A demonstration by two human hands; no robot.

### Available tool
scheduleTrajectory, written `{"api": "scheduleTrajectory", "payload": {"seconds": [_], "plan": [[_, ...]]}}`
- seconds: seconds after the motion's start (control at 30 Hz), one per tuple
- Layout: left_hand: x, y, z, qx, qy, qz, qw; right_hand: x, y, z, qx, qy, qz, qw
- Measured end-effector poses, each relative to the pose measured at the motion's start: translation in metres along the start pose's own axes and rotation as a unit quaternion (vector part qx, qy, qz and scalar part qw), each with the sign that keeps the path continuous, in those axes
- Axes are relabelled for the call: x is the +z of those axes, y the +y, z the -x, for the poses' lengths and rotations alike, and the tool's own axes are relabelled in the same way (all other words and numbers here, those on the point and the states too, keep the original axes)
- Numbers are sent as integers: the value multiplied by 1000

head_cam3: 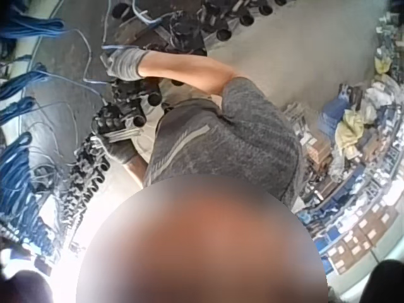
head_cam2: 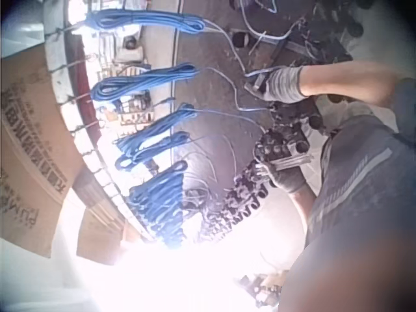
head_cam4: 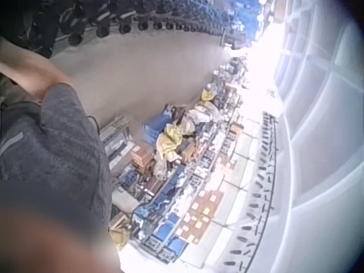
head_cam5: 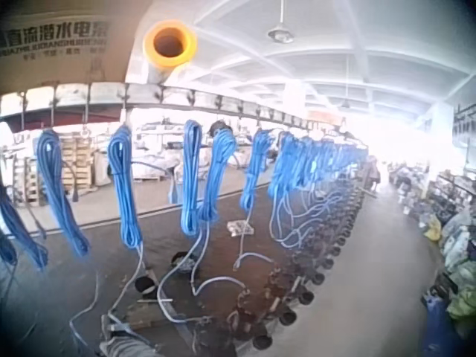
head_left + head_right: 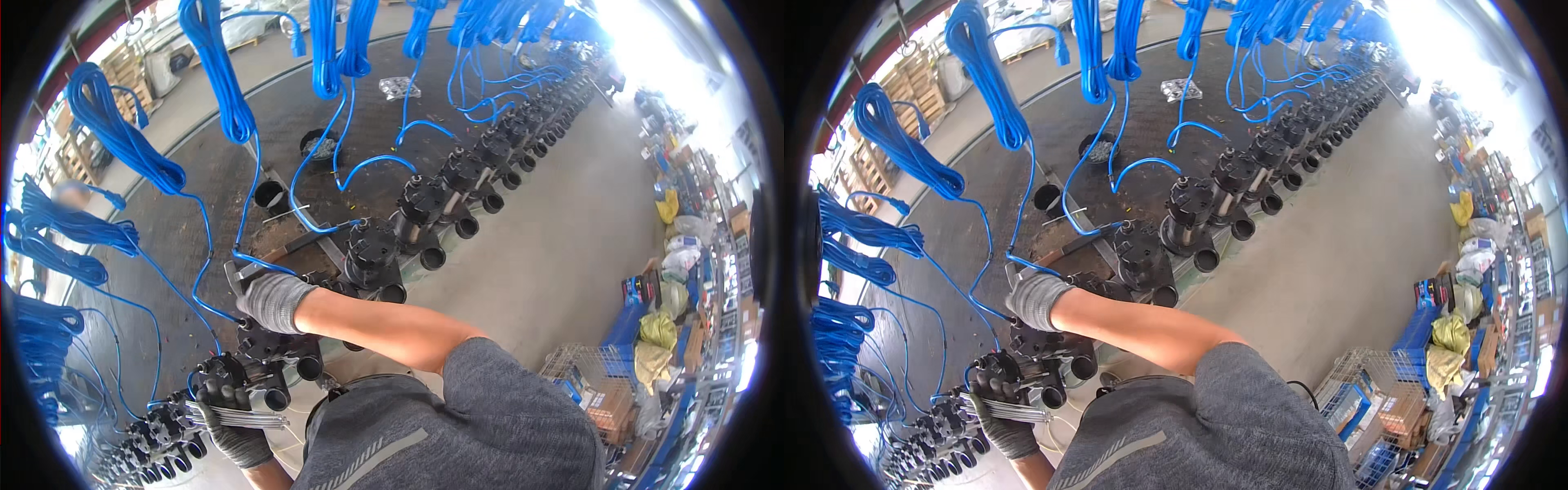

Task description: Inserting metal rods into motor units on an industrial assembly line.

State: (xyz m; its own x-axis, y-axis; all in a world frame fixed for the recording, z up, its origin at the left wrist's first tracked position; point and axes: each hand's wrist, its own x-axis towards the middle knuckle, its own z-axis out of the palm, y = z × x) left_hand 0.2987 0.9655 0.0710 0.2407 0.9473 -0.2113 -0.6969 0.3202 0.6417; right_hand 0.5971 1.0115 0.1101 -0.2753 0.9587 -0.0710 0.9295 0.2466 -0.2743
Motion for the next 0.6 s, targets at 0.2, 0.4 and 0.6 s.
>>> {"api": "scheduleTrajectory", "payload": {"seconds": [0.2, 0.4, 0.6], "plan": [[26, 0, -21, -8, -115, 51, 992, 1, -47, 48, -23, 110, -242, 964], [48, -12, -30, -11, -194, 71, 978, 16, -87, 93, 45, -10, -552, 833], [47, -16, -16, -44, -125, 4, 991, 57, -92, 100, 73, 150, -346, 923]]}}
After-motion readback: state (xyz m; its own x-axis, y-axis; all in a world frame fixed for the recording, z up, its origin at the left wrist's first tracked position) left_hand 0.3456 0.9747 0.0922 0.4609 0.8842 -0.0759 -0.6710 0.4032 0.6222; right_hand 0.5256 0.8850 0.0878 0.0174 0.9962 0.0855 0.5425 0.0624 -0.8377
